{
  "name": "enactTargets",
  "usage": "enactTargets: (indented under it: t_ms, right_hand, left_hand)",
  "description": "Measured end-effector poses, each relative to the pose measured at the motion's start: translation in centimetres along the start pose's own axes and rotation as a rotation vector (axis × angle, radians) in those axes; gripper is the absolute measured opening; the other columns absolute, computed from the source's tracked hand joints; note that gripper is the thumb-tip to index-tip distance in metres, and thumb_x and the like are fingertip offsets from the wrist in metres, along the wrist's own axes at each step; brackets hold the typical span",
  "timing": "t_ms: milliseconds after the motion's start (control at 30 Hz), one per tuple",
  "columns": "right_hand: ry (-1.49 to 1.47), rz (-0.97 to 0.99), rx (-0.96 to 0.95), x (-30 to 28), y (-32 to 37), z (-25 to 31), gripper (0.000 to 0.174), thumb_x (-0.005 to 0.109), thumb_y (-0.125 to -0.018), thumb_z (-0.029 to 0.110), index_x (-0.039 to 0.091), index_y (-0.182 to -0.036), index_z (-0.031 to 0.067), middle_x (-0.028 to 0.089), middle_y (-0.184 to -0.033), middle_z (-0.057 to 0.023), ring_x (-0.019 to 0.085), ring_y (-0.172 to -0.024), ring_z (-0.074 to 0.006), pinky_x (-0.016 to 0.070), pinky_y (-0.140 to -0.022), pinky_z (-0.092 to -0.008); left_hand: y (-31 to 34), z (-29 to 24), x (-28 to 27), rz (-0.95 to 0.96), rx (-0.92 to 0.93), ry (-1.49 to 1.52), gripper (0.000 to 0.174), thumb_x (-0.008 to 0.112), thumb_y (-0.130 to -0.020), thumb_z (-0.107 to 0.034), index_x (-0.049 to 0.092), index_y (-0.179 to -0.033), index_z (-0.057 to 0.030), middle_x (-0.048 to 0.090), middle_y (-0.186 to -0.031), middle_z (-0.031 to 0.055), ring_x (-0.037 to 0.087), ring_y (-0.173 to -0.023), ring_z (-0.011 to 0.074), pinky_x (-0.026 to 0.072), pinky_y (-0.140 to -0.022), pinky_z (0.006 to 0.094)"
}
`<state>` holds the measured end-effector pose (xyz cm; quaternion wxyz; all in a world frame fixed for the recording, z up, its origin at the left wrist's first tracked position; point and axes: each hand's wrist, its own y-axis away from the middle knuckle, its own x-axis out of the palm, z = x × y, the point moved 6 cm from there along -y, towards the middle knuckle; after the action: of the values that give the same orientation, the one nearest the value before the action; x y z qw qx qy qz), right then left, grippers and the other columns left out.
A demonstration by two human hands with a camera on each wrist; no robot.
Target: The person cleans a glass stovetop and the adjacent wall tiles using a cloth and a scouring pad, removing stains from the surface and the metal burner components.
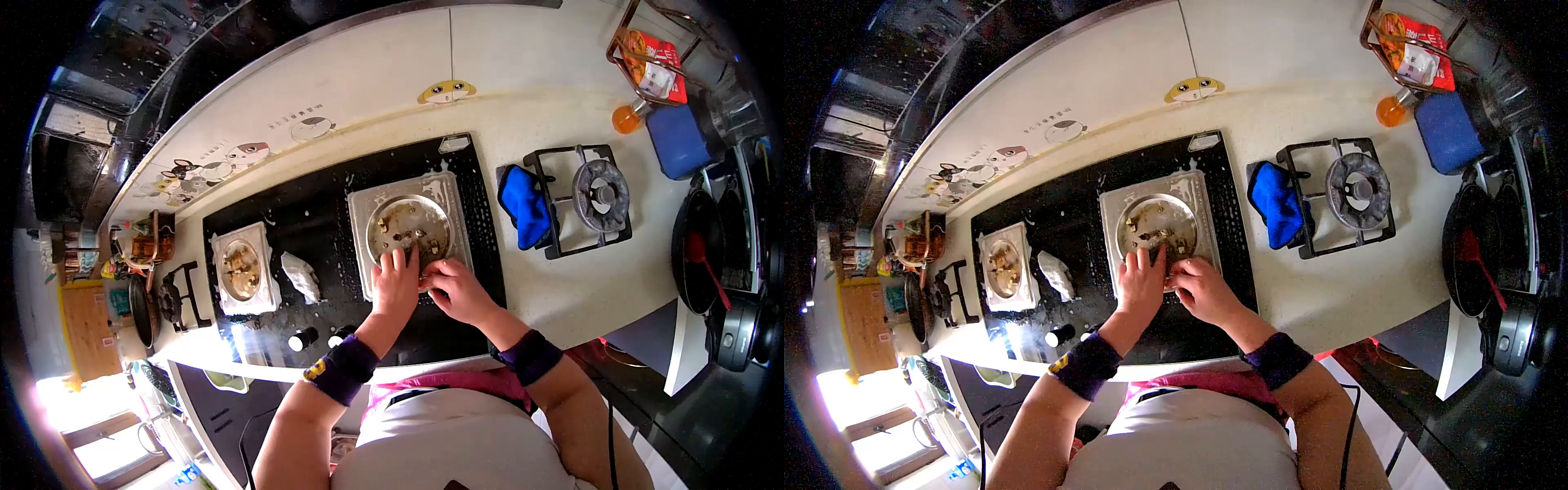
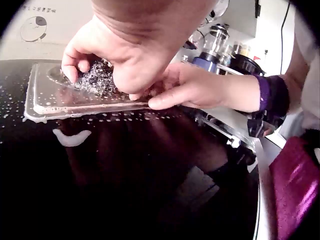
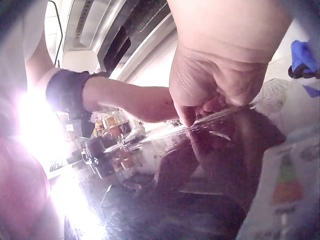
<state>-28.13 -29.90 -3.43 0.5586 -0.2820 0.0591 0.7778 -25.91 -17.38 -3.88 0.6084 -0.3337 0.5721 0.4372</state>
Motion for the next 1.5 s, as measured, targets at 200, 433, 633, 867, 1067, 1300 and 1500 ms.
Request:
enactTargets:
  t_ms: [200,433,633,867,1067,1300,1500]
  right_hand:
    - [-0.006,-0.002,0.009,0.1,0.2,-0.3,0.015,0.070,-0.078,0.001,0.072,-0.092,0.0076,0.061,-0.106,-0.0098,0.060,-0.102,-0.0290,0.0493,-0.093,-0.0406]
    - [-0.014,0.001,0.010,0.4,0.3,-0.3,0.015,0.070,-0.078,0.002,0.072,-0.092,0.0070,0.061,-0.105,-0.0096,0.059,-0.103,-0.0297,0.0489,-0.093,-0.0408]
    - [-0.030,-0.013,0.011,0.2,0.3,-0.2,0.016,0.069,-0.079,0.001,0.073,-0.093,0.0067,0.061,-0.106,-0.0093,0.059,-0.103,-0.0288,0.0484,-0.094,-0.0407]
    - [-0.041,-0.009,0.015,0.3,0.4,-0.4,0.015,0.068,-0.080,0.001,0.072,-0.094,0.0067,0.062,-0.106,-0.0097,0.059,-0.104,-0.0291,0.0485,-0.095,-0.0401]
    - [-0.045,-0.038,0.036,-0.9,1.2,-0.7,0.013,0.068,-0.081,-0.001,0.071,-0.092,0.0054,0.062,-0.103,-0.0093,0.061,-0.100,-0.0289,0.0519,-0.090,-0.0392]
    - [-0.020,-0.043,0.026,-1.5,1.7,-1.0,0.013,0.068,-0.081,-0.001,0.070,-0.092,0.0039,0.062,-0.102,-0.0095,0.062,-0.098,-0.0296,0.0524,-0.088,-0.0392]
    - [-0.005,-0.066,0.059,-2.0,2.4,-1.0,0.015,0.068,-0.082,-0.001,0.069,-0.097,0.0034,0.063,-0.104,-0.0103,0.062,-0.097,-0.0301,0.0524,-0.087,-0.0388]
  left_hand:
    - [-1.2,0.7,0.6,-0.019,-0.093,-0.102,0.052,0.062,-0.085,-0.023,0.058,-0.135,-0.0095,0.054,-0.108,0.0076,0.055,-0.100,0.0250,0.0482,-0.077,0.0391]
    - [-2.0,0.5,0.8,-0.044,-0.114,-0.093,0.050,0.061,-0.085,-0.025,0.058,-0.130,-0.0030,0.055,-0.104,0.0072,0.056,-0.095,0.0246,0.0465,-0.075,0.0394]
    - [-0.6,0.8,0.6,-0.043,-0.141,0.019,0.057,0.065,-0.082,-0.028,0.057,-0.134,-0.0075,0.054,-0.109,0.0085,0.056,-0.099,0.0262,0.0481,-0.077,0.0417]
    - [-0.7,0.7,0.6,0.004,-0.123,0.064,0.051,0.063,-0.084,-0.025,0.059,-0.133,-0.0098,0.053,-0.109,0.0089,0.056,-0.100,0.0274,0.0492,-0.078,0.0429]
    - [1.1,-0.6,-0.1,-0.067,0.108,0.128,0.046,0.064,-0.082,-0.021,0.063,-0.127,-0.0146,0.053,-0.107,0.0082,0.055,-0.101,0.0279,0.0485,-0.079,0.0417]
    - [-0.7,-1.2,0.3,-0.140,0.025,0.166,0.042,0.066,-0.079,-0.021,0.065,-0.121,-0.0151,0.054,-0.107,0.0081,0.055,-0.101,0.0276,0.0474,-0.080,0.0415]
    - [1.8,0.8,-1.2,-0.035,0.122,0.201,0.030,0.066,-0.084,-0.021,0.070,-0.114,-0.0180,0.053,-0.102,0.0089,0.058,-0.098,0.0280,0.0537,-0.077,0.0412]
